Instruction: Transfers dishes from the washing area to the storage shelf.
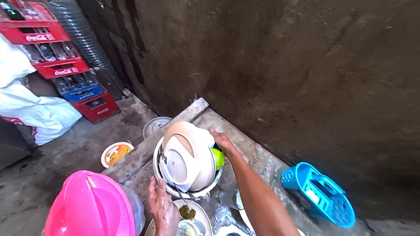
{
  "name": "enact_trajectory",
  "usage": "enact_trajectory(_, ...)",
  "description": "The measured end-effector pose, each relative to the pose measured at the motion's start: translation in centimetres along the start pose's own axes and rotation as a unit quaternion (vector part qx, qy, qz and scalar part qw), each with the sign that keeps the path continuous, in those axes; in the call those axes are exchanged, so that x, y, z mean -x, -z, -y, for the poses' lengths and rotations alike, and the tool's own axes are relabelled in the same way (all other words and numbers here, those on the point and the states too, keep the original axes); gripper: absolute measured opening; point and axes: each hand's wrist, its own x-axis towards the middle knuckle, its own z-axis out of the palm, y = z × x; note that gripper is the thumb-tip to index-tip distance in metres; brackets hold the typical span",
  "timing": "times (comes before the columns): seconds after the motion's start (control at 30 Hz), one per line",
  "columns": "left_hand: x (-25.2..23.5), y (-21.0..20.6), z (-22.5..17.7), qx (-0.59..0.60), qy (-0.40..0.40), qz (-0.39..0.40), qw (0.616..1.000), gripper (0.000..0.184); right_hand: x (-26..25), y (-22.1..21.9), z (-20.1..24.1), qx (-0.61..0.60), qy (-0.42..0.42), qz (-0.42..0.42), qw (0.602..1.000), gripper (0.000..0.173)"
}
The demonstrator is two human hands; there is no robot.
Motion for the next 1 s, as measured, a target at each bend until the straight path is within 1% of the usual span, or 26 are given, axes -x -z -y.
enact_trajectory(0.07, -0.4, -0.7, -0.4, 0.006, 0.011, -0.006, 1.0, 0.044, -1.7, -0.8, -0.2, -0.044, -0.001, -0.029, 0.999, 0.064)
enact_trajectory(0.1, -0.5, -1.0, -0.6, 0.007, 0.019, -0.009, 1.0, 0.043, -2.1, -0.9, -0.3, -0.061, -0.007, -0.037, 0.997, 0.065)
enact_trajectory(0.2, -0.2, -1.2, -0.9, -0.001, 0.031, -0.009, 0.999, 0.045, -2.1, -0.9, -0.5, -0.084, -0.011, -0.048, 0.995, 0.068)
enact_trajectory(0.3, 0.4, -1.3, -1.1, -0.032, 0.03, 0.006, 0.999, 0.05, -1.1, 0.0, 0.3, -0.068, 0.014, -0.063, 0.996, 0.063)
enact_trajectory(0.37, 1.1, -1.6, -1.6, -0.046, 0.023, 0.015, 0.999, 0.051, -0.4, 1.0, 0.7, -0.045, 0.027, -0.072, 0.996, 0.064)
enact_trajectory(0.43, 2.0, -2.2, -2.5, -0.033, 0.013, 0.021, 0.999, 0.053, 0.8, 2.3, 1.5, -0.041, 0.026, -0.087, 0.995, 0.065)
enact_trajectory(0.5, 3.1, -2.5, -3.6, 0.002, 0.005, 0.047, 0.999, 0.057, 2.7, 3.7, 2.8, -0.047, 0.028, -0.106, 0.993, 0.067)
enact_trajectory(0.57, 4.4, -2.5, -4.8, 0.038, 0.006, 0.083, 0.996, 0.061, 5.7, 5.4, 4.7, -0.05, 0.034, -0.128, 0.99, 0.067)
enact_trajectory(0.63, 6.3, -1.9, -6.4, 0.064, 0.012, 0.118, 0.991, 0.064, 9.8, 6.9, 6.5, -0.057, 0.045, -0.146, 0.987, 0.065)
enact_trajectory(0.73, 9.6, 0.1, -9.4, 0.077, 0.031, 0.181, 0.98, 0.066, 17.6, 8.4, 8.5, -0.082, 0.077, -0.171, 0.979, 0.052)
enact_trajectory(0.77, 10.7, 1.1, -10.4, 0.076, 0.036, 0.202, 0.976, 0.067, 20.2, 8.7, 8.9, -0.09, 0.088, -0.18, 0.976, 0.048)
enact_trajectory(0.83, 13.0, 3.4, -12.1, 0.064, 0.041, 0.234, 0.969, 0.065, 25.2, 9.1, 8.4, -0.085, 0.092, -0.2, 0.972, 0.047)
enact_trajectory(0.93, 16.4, 7.8, -13.8, 0.056, 0.041, 0.278, 0.958, 0.061, 32.5, 8.6, 7.9, -0.094, 0.071, -0.217, 0.969, 0.052)
enact_trajectory(1.0, 18.7, 11.0, -14.2, 0.063, 0.041, 0.299, 0.951, 0.058, 38.1, 7.4, 8.8, -0.103, 0.034, -0.214, 0.971, 0.051)
